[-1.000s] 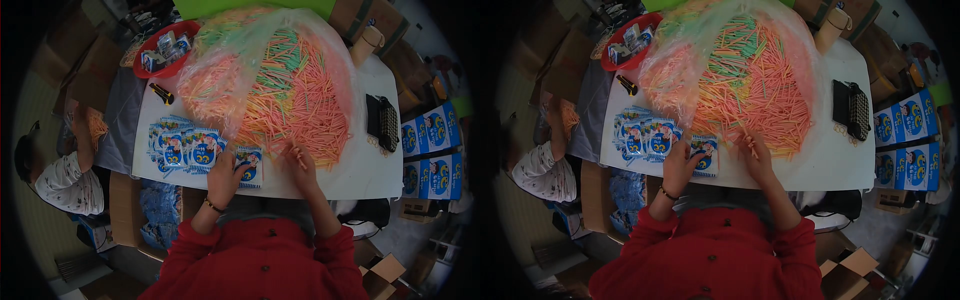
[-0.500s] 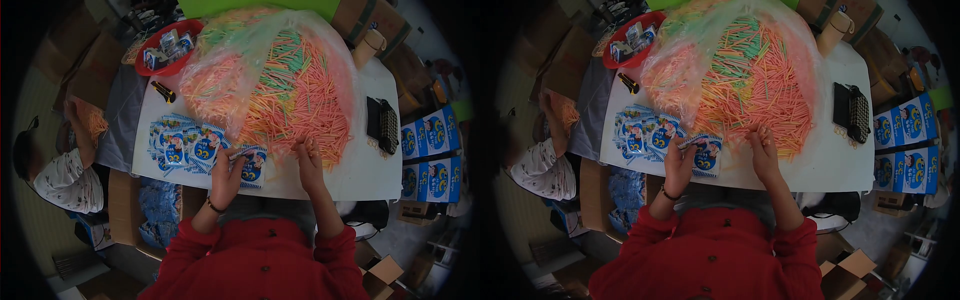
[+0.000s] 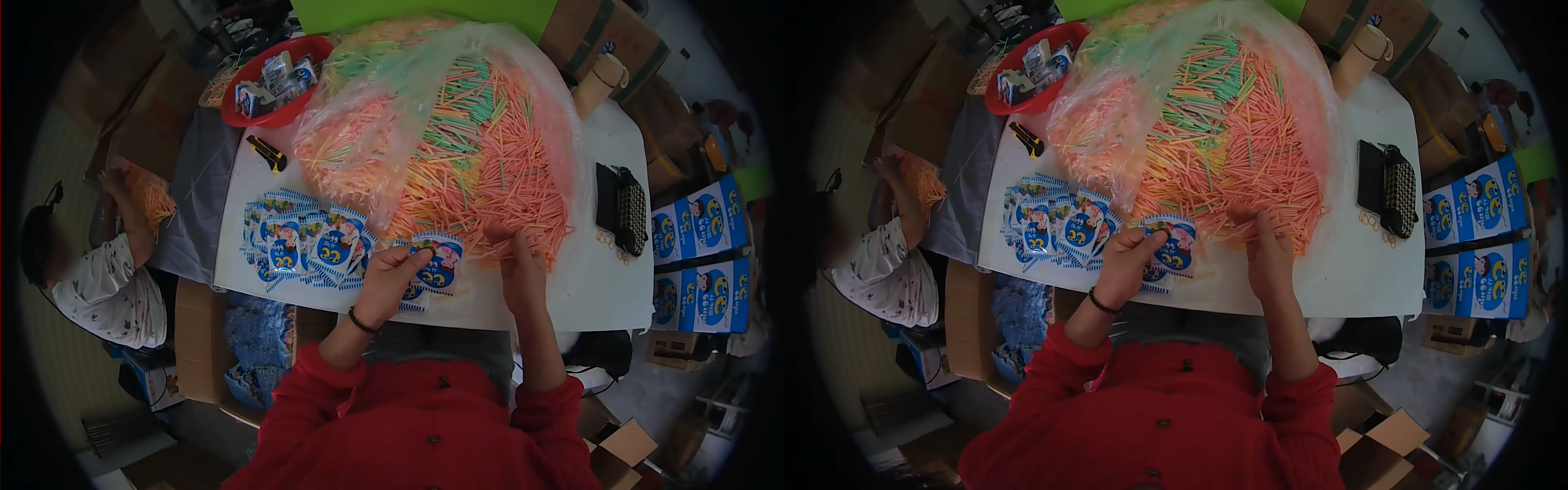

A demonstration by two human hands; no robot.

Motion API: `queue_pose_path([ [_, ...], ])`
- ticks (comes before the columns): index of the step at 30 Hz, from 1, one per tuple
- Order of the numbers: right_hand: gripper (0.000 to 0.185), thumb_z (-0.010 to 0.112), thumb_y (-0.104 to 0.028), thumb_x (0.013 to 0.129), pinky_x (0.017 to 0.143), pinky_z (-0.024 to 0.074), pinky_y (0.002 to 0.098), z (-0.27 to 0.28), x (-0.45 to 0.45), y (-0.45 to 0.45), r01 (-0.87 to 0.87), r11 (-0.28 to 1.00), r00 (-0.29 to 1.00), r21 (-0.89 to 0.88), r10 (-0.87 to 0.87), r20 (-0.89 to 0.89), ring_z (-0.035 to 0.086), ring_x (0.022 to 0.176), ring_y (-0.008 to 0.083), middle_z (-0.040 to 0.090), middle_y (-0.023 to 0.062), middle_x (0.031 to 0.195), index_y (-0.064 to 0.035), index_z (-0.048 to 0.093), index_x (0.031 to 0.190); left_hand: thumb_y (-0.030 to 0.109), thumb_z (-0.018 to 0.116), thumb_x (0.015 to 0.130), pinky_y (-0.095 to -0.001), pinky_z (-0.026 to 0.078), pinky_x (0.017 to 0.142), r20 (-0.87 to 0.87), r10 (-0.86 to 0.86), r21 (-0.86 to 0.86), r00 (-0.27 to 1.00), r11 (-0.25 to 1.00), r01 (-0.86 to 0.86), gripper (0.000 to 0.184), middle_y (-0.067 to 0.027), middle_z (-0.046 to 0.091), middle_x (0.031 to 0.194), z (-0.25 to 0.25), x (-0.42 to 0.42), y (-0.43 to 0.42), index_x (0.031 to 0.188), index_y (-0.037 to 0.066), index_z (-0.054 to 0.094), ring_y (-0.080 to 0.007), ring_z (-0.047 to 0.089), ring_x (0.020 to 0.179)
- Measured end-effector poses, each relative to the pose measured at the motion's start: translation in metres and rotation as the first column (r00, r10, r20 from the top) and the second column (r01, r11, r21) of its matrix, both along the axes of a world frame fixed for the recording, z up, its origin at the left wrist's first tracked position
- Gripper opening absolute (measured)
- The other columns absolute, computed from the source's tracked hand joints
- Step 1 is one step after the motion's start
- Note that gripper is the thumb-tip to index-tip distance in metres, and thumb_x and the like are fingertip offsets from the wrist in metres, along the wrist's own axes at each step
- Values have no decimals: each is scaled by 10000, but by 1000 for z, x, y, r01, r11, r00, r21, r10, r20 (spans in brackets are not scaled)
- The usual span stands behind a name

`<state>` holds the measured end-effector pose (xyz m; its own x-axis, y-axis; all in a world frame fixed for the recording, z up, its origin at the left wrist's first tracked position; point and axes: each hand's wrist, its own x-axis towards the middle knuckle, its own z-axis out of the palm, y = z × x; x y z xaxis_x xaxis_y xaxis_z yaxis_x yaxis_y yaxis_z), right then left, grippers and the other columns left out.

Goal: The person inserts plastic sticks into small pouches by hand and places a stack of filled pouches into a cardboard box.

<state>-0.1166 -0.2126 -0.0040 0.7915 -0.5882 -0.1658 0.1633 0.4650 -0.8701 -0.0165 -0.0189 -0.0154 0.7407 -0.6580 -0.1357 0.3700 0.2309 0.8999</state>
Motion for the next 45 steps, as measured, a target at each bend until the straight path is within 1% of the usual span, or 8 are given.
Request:
queue_pose_path([
  [4, 150, 437, -102, 1004, 957, 432, 298, -12, -1, -3, -2, 923, 1000, -384, 13, 26, 591, 1007, 169, 621, 96, 1044, -24, 556, 1050, 77, 714, 801, -282, 460, 642, 713, 16, 208, 701, 950, -234, 143, -44, 605, 802, 3, 6, -21, 879, -20, 645, -183, 605, 774],
  [14, 98, 505, -80, 963, 848, 455, 285, -42, -12, 11, -185, 613, 983, -768, 109, -150, 597, 947, 189, 614, 104, 1053, -26, 543, 1035, 177, 734, 765, -402, 422, 870, 959, -65, 197, 277, 854, -481, 328, -132, 579, 1049, 9, 14, -45, 995, 4, 577, -335, 530, 1002],
  [20, 120, 519, -67, 947, 819, 472, 301, -36, -13, 0, -143, 777, 981, -613, 30, -191, 620, 926, 197, 637, 111, 1037, -33, 553, 1057, 136, 610, 905, -354, 455, 840, 887, 118, 121, 446, 873, -473, 201, -119, 643, 990, 17, 30, -20, 1039, -12, 620, -251, 589, 925],
  [22, 118, 507, -78, 962, 829, 481, 311, -34, -10, 2, -288, 275, 958, -917, 78, -277, 628, 927, 175, 651, 116, 1038, -26, 546, 1060, 109, 546, 960, -276, 488, 765, 339, 222, 86, 914, 961, -265, 189, -66, 686, 958, 21, 28, -15, 1055, -19, 647, -138, 622, 835],
  [25, 103, 485, -90, 976, 837, 475, 305, -16, -10, 1, -425, 475, 896, -771, 98, -434, 620, 1013, 187, 660, 99, 1050, -23, 532, 1039, 74, 562, 953, -212, 494, 728, -59, 186, -88, 981, 978, -191, 162, -22, 695, 931, 25, 28, -11, 1029, -14, 674, -61, 615, 799],
  [29, 135, 486, -147, 994, 871, 464, 310, 1, -4, 0, 2, 819, 1000, -573, -3, -1, 625, 1027, 216, 656, 121, 1079, -25, 522, 1038, 40, 615, 911, -216, 498, 746, -38, 137, -151, 990, 978, -141, 120, -32, 700, 905, 1, 19, -3, 988, 0, 699, -69, 622, 816],
  [31, 193, 452, -219, 1014, 932, 463, 362, 32, 1, 7, -4, 1000, 983, 13, 1, 186, 602, 1085, 237, 624, 187, 1160, -35, 505, 1035, 15, 645, 884, -217, 498, 739, -7, 92, -69, 996, 993, -93, 109, -32, 699, 890, -2, 13, -6, 971, -16, 701, -66, 621, 831],
  [45, 155, 445, -217, 1006, 1137, 154, 433, 27, 21, 26, -291, 796, 911, -531, 400, 101, 333, 1383, 269, 568, 169, 1281, -79, 501, 1049, 4, 604, 907, -218, 497, 806, 194, -95, -26, 976, 994, 102, 220, -56, 695, 1011, 10, -7, -4, 1117, -20, 662, -76, 618, 918],
])
